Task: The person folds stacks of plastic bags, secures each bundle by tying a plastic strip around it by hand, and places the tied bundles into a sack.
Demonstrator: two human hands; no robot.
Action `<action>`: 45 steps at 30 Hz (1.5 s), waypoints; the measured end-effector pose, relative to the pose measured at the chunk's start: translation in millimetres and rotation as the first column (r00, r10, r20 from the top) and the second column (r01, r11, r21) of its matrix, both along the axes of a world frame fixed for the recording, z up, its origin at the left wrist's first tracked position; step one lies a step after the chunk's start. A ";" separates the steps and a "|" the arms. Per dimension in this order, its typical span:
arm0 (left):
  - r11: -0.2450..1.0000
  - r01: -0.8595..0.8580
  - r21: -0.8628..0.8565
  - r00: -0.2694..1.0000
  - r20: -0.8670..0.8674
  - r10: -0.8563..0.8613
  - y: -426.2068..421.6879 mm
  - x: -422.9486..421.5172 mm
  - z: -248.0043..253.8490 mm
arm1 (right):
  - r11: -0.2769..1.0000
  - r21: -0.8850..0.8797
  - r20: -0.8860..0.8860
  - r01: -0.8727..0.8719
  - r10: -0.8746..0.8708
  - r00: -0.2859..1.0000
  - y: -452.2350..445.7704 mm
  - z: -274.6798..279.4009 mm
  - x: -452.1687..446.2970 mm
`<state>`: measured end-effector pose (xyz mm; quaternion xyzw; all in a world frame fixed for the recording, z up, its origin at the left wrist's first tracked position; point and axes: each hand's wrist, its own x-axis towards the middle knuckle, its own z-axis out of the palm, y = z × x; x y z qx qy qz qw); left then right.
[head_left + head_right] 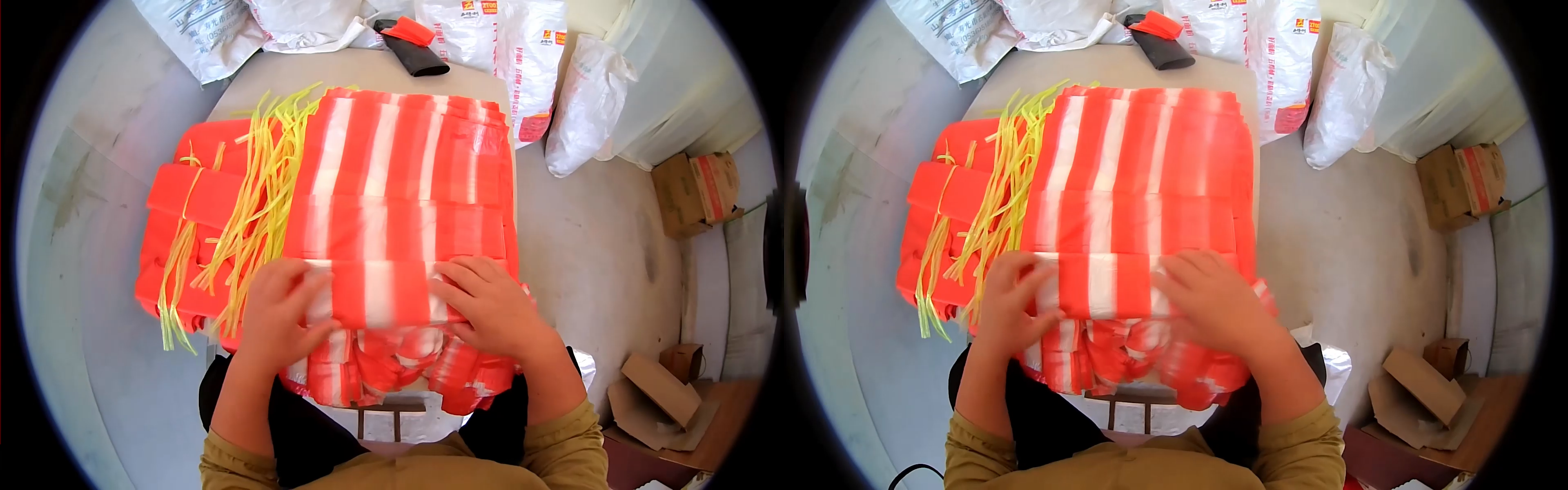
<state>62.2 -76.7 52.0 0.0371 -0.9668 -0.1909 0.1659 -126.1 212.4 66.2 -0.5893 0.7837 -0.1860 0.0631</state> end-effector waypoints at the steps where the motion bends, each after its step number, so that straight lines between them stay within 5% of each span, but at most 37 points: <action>1: 0.997 0.074 -0.032 0.997 0.003 -0.074 5.0 -4.8 3.4 | 1.000 0.008 -0.002 -0.001 0.001 1.000 -0.3 1.1 -0.3; 12: 0.990 0.103 -0.101 0.992 0.088 -0.095 2.3 -7.3 -3.8 | 0.998 -0.018 -0.106 0.068 -0.069 0.992 5.5 5.1 -4.8; 16: 0.994 0.104 0.032 0.994 0.035 -0.106 -11.3 -4.3 -5.8 | 0.994 0.002 -0.102 0.105 -0.105 0.989 13.7 3.5 -8.5; 21: 0.899 0.087 0.428 0.996 -0.013 -0.090 -27.6 4.8 -6.2 | 0.948 0.105 0.313 0.302 -0.319 0.895 29.4 33.0 -11.7; 24: 0.615 -0.252 0.747 0.967 0.168 0.193 -19.7 4.6 -8.8 | 0.881 0.134 0.539 0.453 -0.449 0.713 24.9 34.6 -13.8; 28: 0.473 -0.203 0.858 0.966 0.097 0.239 -13.2 -2.3 -23.7 | 0.821 0.075 0.657 0.565 -0.467 0.592 24.7 11.0 -27.0; 31: 0.666 -0.096 0.740 0.974 -0.067 0.215 -4.5 -10.6 -24.9 | 0.778 0.045 0.723 0.627 -0.459 0.517 23.6 2.0 -32.3; 34: 0.600 -0.144 0.787 0.979 0.027 0.200 -1.9 -12.1 -13.8 | 0.695 0.045 0.761 0.717 -0.489 0.426 22.4 1.1 -32.5; 40: 0.717 -0.217 0.663 0.946 -0.040 0.323 3.8 -16.0 -24.4 | 0.852 -0.078 0.717 0.518 -0.313 0.623 40.8 -22.0 -40.1; 45: 0.741 -0.220 0.634 0.941 -0.062 0.333 8.3 -19.6 -24.8 | 0.776 -0.170 0.692 0.607 -0.345 0.635 31.9 -19.4 -33.4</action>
